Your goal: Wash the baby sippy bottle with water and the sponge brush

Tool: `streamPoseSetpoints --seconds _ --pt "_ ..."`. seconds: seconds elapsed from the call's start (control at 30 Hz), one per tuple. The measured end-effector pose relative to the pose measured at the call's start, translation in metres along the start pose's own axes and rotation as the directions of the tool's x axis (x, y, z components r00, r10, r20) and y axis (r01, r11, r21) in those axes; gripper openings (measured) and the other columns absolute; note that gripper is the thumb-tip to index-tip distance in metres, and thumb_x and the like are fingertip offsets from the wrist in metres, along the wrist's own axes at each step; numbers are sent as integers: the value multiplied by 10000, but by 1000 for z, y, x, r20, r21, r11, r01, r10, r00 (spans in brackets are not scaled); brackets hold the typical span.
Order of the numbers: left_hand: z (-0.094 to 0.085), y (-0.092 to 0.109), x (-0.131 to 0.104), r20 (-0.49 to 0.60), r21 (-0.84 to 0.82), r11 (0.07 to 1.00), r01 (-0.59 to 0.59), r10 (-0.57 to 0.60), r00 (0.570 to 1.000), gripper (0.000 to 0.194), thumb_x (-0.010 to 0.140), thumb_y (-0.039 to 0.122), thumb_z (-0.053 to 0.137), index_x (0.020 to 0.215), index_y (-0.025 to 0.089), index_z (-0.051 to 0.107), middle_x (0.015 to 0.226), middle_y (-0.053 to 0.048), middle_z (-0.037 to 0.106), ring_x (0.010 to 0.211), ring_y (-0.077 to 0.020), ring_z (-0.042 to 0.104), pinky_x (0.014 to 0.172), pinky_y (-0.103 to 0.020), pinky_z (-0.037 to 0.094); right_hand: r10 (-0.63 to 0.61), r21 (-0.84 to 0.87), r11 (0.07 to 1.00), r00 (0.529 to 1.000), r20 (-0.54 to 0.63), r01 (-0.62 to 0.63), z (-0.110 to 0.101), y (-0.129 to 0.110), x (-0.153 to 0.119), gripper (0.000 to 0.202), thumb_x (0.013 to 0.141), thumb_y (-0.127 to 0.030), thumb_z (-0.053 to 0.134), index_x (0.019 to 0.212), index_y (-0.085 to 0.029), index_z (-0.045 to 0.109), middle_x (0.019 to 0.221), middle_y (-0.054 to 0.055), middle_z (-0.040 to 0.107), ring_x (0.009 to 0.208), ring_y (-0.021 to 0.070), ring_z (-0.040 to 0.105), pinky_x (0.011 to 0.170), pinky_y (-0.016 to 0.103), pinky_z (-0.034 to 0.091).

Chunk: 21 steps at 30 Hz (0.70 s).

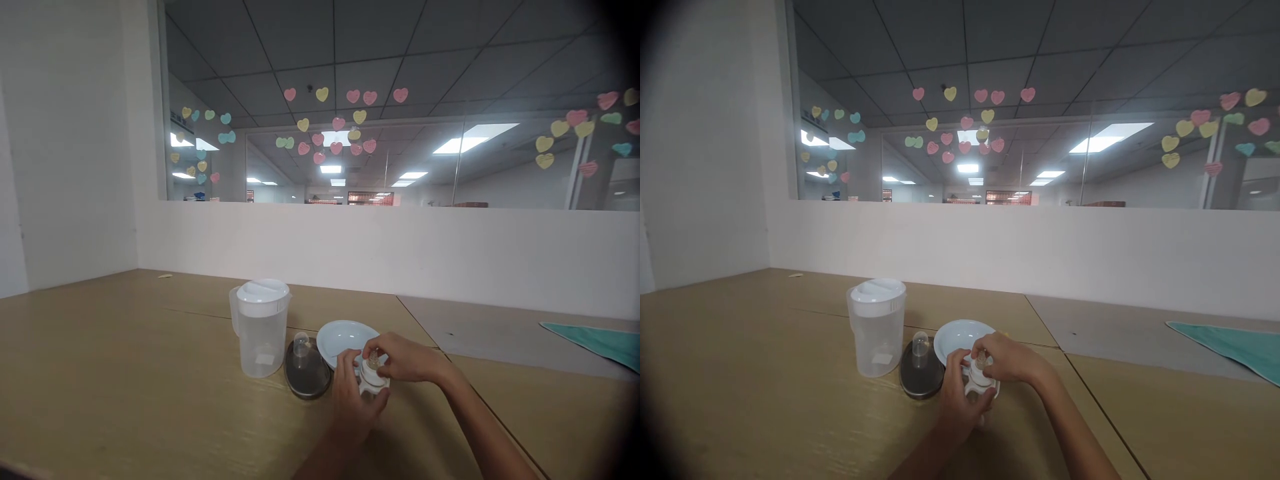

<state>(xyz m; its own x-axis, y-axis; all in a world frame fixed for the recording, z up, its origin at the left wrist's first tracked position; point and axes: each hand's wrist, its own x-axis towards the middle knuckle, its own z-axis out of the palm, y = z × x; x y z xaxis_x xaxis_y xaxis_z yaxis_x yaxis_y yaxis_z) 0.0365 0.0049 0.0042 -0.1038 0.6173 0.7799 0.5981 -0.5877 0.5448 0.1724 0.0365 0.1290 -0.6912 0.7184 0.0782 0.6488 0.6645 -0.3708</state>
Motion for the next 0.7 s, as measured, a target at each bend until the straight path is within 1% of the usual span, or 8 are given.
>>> streamPoseSetpoints --seconds 0.07,0.13,0.3,0.43,0.53,0.6,0.63,0.7 --pt "0 -1 0 15 -11 1000 8 -8 1000 577 696 487 642 1138 172 445 1047 -105 510 888 -219 533 771 -371 475 -20 9 1000 1000 -8 20 0 -1 -1 314 699 -117 520 965 -219 652 972 45 633 885 175 569 703 247 402" --pt "1 -3 -1 17 -4 1000 -2 2 1000 621 679 524 652 1148 171 448 1041 -103 518 885 -218 538 768 -369 477 -16 11 1000 1000 -19 17 0 -2 -2 313 721 -105 481 961 -212 652 964 51 639 879 175 573 699 250 403" --pt "2 -4 -2 -24 21 998 -59 59 998 583 707 488 639 1158 167 455 1040 -100 540 920 -219 552 790 -365 483 -31 7 999 999 -38 32 0 -7 -1 278 734 -106 459 920 -207 639 920 36 641 834 163 571 672 242 389" --pt "2 -4 -3 -34 28 996 -81 82 996 589 712 437 646 1192 169 435 1077 -111 537 984 -229 544 826 -373 482 56 -6 998 996 -65 -57 0 -8 1 257 712 -159 529 957 -184 605 833 32 634 730 153 560 609 236 368" --pt "2 -5 -4 -35 50 995 -86 87 996 586 717 434 638 1197 163 438 1081 -118 546 979 -235 552 821 -380 488 138 -22 990 987 -86 -140 1 -9 3 185 687 -206 577 867 -167 589 780 26 624 652 141 542 544 228 331" --pt "2 -6 -5 -42 77 993 -89 92 995 584 713 441 637 1187 157 447 1080 -123 554 977 -243 555 818 -388 488 170 -72 981 980 -106 -178 2 -12 4 96 699 -236 576 759 -162 575 753 32 620 632 140 541 517 229 304" --pt "2 -6 -5 -43 89 992 -87 91 995 586 711 442 638 1185 156 449 1084 -123 556 974 -244 557 816 -390 488 186 -110 974 976 -117 -199 3 -15 4 90 709 -248 572 726 -160 571 742 38 620 634 146 546 513 232 296" --pt "2 -6 -4 -43 104 992 -74 79 996 597 696 440 648 1186 159 453 1080 -114 564 947 -237 565 799 -388 491 201 -202 952 967 -155 -230 4 -23 2 109 731 -261 564 739 -156 592 762 59 634 686 175 572 532 241 306"
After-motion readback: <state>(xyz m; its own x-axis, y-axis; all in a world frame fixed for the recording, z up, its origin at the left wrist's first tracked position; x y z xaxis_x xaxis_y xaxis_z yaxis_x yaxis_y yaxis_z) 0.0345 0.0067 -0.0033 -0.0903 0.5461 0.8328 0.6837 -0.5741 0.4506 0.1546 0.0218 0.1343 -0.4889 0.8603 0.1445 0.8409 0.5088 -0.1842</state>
